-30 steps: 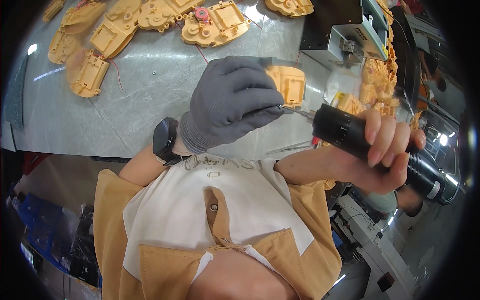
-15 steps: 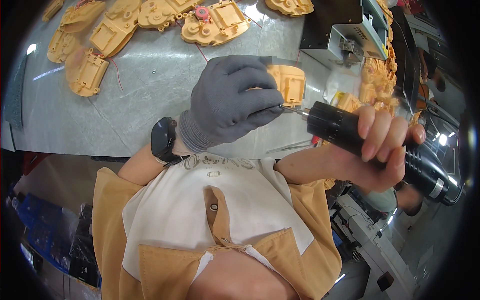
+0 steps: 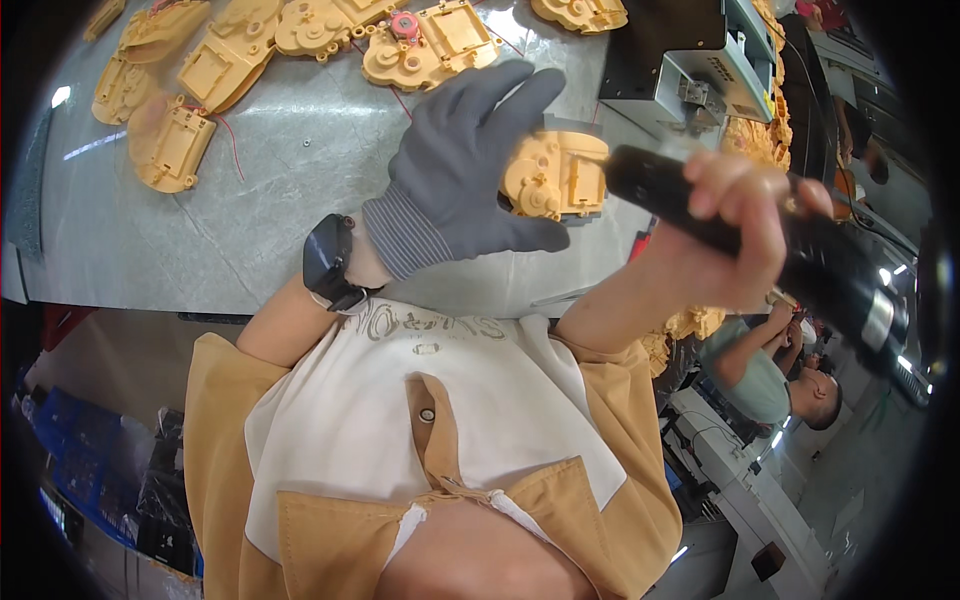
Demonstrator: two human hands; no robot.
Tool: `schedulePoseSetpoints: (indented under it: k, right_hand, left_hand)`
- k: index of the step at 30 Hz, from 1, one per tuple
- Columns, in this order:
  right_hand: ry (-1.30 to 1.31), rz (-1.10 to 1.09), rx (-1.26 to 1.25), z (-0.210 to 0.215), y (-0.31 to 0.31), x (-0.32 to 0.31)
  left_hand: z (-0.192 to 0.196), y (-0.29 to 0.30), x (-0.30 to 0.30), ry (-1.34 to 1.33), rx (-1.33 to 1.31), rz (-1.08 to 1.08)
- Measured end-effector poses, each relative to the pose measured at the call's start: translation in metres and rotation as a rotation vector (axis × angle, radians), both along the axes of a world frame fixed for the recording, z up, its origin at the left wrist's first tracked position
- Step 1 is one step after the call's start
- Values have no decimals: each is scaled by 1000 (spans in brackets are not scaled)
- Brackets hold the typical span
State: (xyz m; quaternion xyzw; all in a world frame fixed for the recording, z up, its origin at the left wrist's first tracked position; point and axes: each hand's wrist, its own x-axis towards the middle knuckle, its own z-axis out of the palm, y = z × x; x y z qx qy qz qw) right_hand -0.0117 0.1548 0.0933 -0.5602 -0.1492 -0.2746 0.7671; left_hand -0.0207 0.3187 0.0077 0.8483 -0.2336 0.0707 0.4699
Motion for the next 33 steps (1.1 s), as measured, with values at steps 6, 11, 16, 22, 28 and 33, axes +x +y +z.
schedulePoseSetpoints:
  k: [6, 11, 16, 22, 28, 33]
  right_hand:
    - [47, -37, -158, -10, 12, 8]
    - [80, -67, -250, -14, 18, 13]
    - [108, -14, -223, -13, 24, 16]
    - [124, 15, -386, -16, 29, 17]
    - [97, 73, -379, -20, 21, 20]
    - [62, 25, -374, -22, 22, 16]
  left_hand:
    - [-17, -6, -7, 29, 46, -70]
    - [-22, -5, -7, 57, 3, -37]
    - [-21, -5, -6, 101, -25, -56]
    - [-23, -3, -4, 147, -72, -72]
    - [-26, -2, -5, 146, -78, -67]
    - [-27, -6, -3, 103, -55, -78]
